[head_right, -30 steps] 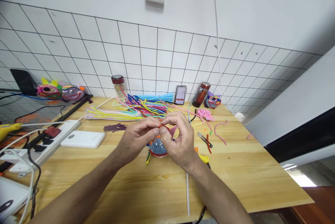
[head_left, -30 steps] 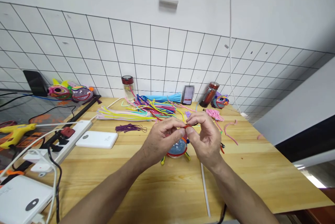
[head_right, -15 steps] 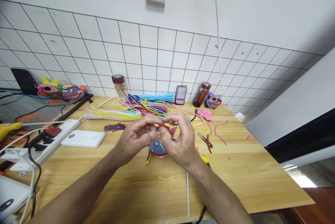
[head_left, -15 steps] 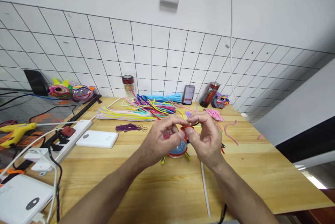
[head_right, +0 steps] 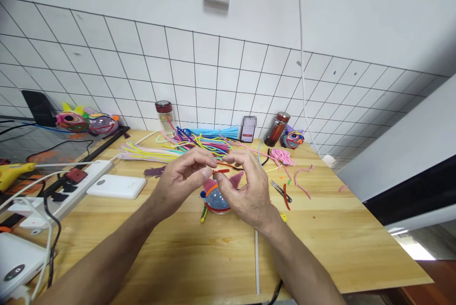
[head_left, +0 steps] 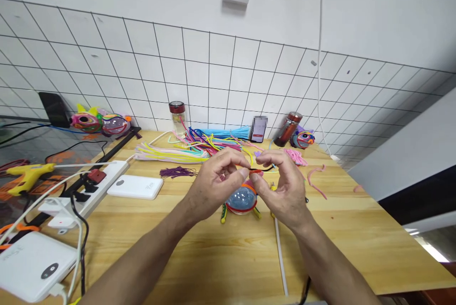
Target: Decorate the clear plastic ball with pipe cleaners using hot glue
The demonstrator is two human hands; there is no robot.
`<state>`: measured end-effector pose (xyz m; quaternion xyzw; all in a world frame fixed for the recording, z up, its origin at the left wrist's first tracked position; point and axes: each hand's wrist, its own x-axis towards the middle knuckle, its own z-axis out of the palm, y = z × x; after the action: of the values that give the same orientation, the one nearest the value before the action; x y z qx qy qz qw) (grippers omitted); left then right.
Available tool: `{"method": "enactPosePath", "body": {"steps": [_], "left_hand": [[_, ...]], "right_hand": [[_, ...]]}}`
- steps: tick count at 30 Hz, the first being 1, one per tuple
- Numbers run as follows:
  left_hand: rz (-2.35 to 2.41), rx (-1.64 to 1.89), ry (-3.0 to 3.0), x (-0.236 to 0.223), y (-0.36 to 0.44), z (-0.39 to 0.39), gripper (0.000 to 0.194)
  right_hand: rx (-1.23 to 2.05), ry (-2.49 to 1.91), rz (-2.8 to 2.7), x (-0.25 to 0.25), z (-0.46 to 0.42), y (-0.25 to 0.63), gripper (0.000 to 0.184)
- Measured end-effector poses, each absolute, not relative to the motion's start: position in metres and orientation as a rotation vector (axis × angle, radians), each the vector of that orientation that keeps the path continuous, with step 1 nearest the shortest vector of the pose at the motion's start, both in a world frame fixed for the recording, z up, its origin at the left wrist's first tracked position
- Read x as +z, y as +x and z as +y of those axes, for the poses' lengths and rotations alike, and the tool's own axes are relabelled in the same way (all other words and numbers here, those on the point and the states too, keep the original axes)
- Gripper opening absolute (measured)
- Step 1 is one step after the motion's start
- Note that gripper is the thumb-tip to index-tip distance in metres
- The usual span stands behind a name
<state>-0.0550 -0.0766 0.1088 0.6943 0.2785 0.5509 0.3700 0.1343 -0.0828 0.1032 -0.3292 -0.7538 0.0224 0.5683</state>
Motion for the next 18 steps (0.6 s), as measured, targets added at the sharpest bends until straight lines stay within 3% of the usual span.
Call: {"method": "enactPosePath", "body": {"steps": [18], "left_hand": [[0.857,1.057,1.906,0.120,-0.071,-0.072,0.024]], "right_hand": [[-0.025,-0.749,-2.004,0.112,-0.083,0.140,0.028]]}}
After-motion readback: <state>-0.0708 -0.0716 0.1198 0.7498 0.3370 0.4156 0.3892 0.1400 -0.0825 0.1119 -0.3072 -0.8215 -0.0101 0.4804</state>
